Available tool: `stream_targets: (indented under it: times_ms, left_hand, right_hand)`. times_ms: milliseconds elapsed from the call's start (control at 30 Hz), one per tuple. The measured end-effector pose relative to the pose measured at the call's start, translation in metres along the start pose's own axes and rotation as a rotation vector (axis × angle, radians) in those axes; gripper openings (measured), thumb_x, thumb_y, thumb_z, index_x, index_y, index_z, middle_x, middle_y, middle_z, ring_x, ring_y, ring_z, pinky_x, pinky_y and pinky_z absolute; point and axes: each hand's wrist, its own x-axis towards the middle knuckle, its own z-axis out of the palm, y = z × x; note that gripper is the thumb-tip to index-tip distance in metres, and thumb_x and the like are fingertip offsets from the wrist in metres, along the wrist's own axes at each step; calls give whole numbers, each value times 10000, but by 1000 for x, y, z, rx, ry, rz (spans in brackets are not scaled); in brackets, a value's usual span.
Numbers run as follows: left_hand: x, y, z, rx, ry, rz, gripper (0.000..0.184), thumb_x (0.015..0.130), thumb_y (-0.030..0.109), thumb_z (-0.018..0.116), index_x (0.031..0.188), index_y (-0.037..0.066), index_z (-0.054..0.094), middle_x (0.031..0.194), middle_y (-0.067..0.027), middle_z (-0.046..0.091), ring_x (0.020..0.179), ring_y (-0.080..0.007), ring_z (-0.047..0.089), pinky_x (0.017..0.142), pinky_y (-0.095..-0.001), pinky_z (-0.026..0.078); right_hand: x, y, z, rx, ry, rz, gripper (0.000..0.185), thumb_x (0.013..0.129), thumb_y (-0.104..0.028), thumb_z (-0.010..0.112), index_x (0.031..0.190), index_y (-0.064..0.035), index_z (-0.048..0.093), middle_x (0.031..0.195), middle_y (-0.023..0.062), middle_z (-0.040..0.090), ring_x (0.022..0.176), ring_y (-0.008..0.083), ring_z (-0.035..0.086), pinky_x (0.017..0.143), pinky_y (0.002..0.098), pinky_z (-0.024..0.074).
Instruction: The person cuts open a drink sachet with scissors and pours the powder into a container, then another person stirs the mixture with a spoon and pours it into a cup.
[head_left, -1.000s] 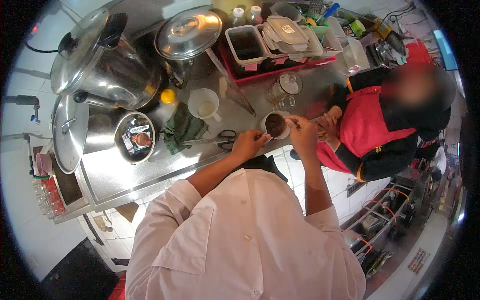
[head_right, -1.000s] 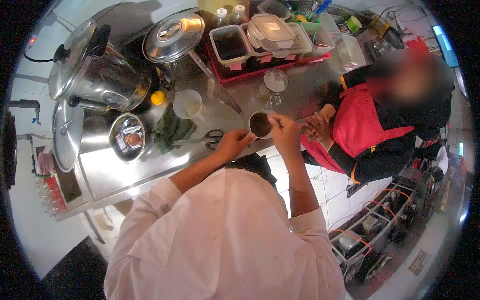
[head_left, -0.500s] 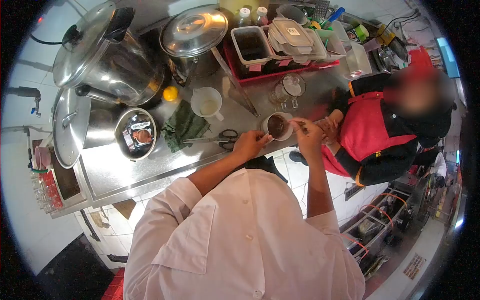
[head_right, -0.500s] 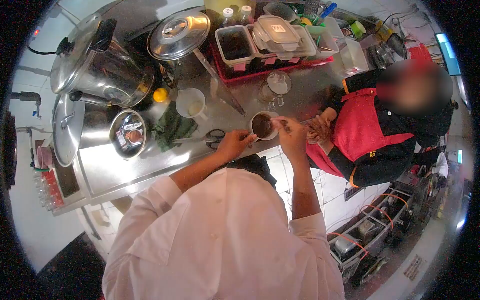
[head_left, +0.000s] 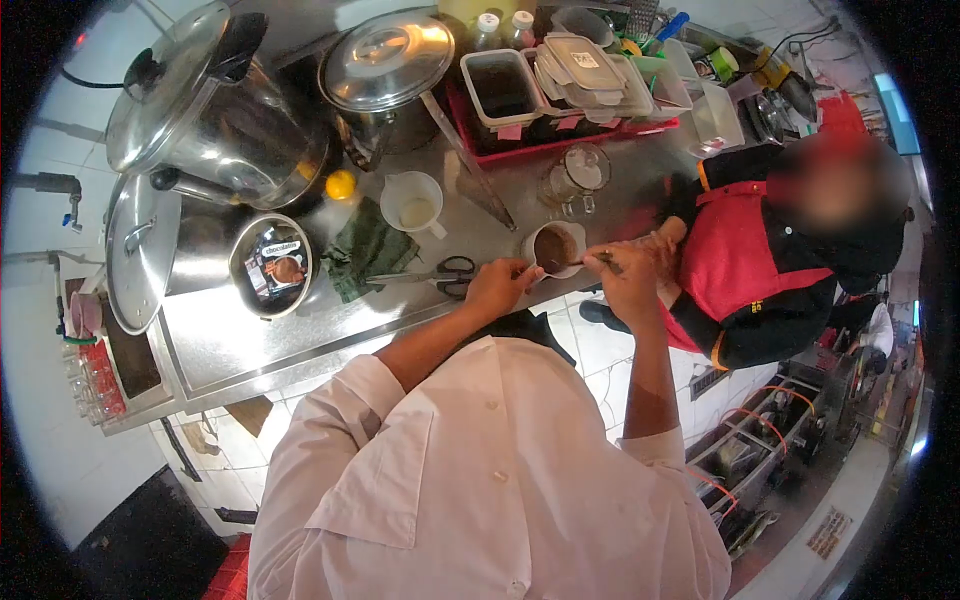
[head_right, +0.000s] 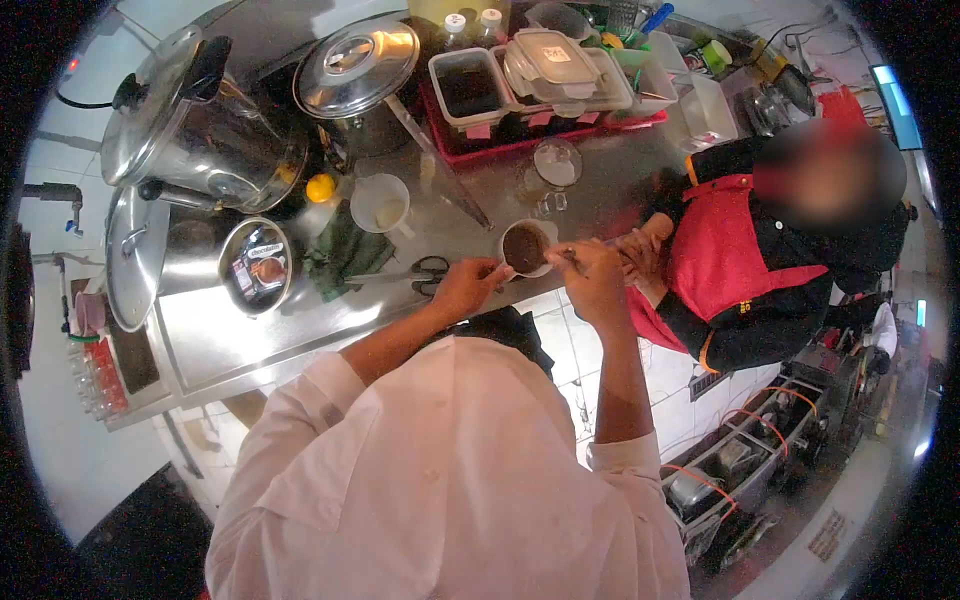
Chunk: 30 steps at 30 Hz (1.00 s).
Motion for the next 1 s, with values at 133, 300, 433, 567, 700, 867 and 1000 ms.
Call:
stream_targets:
  times_ms: [133,300,433,567,700,867,1000]
  left_hand:
    - [0,0,0,-30,19,-18,477,952,479,568,915,30,723,781,-111,713,731,-233,678,721,-377,506]
    - [0,-1,1,-27,7,-25,494,941,503,573,920,33,724,797,-106,718,729,-225,675,723,-374,504]
    - [-2,-1,-1,-45,27,-32,490,937,512,575,926,46,727,796,-102,717,738,-221,678,716,-375,504]
    - [-4,7,-4,-9,3,-41,488,933,519,576,932,56,728,797,-101,717,761,-241,684,722,-387,505]
    - [-6,7,-4,-24,18,-26,497,931,522,577,930,48,726,802,-102,719,757,-253,685,723,-395,504]
    - [-3,7,-2,2,11,-47,496,933,521,577,928,48,727,799,-102,720,746,-235,686,720,-389,505]
    - [1,-3,1,4,6,-10,482,937,507,581,930,50,732,793,-103,721,721,-238,684,707,-387,511]
  right_hand:
    - [4,-6,0,-87,186,-95,126,818,-130,701,883,-26,729,845,117,709,861,290,622,801,405,449]
    - [8,0,15,86,58,23,139,821,-138,700,886,-19,732,843,119,711,871,291,630,848,418,441]
    - [12,13,20,-66,174,-48,141,819,-143,708,890,-27,742,844,131,709,798,298,639,795,420,464]
    - [13,20,34,58,90,32,134,812,-146,720,898,-47,750,861,155,707,764,307,642,733,413,484]
    - [17,20,36,-50,194,-55,137,811,-152,722,901,-54,753,850,162,705,766,316,642,695,416,484]
    - [17,23,38,94,230,10,142,812,-153,717,899,-49,754,831,162,699,770,315,644,685,413,485]
    - [18,23,34,-149,212,-64,152,819,-161,708,900,-41,752,838,163,702,773,318,646,698,408,490]
